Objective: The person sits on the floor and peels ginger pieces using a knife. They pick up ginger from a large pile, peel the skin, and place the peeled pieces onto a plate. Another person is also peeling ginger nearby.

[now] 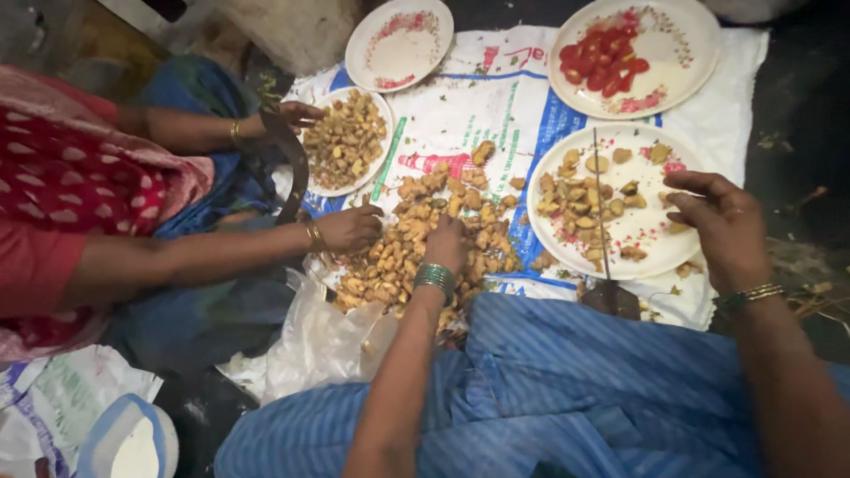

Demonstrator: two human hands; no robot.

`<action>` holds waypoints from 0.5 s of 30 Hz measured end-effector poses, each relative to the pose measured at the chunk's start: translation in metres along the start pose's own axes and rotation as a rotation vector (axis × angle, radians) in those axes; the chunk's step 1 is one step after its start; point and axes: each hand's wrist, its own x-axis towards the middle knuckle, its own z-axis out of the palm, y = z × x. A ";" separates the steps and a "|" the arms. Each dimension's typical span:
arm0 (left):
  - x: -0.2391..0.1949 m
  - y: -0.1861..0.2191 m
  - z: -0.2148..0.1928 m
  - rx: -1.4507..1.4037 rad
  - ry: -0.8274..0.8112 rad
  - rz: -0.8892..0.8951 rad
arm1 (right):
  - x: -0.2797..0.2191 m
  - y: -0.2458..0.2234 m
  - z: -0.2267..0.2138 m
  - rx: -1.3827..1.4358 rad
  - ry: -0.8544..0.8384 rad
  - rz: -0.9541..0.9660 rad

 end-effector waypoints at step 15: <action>-0.015 0.060 -0.048 -1.052 0.065 -0.291 | -0.016 -0.015 -0.003 0.005 -0.102 0.018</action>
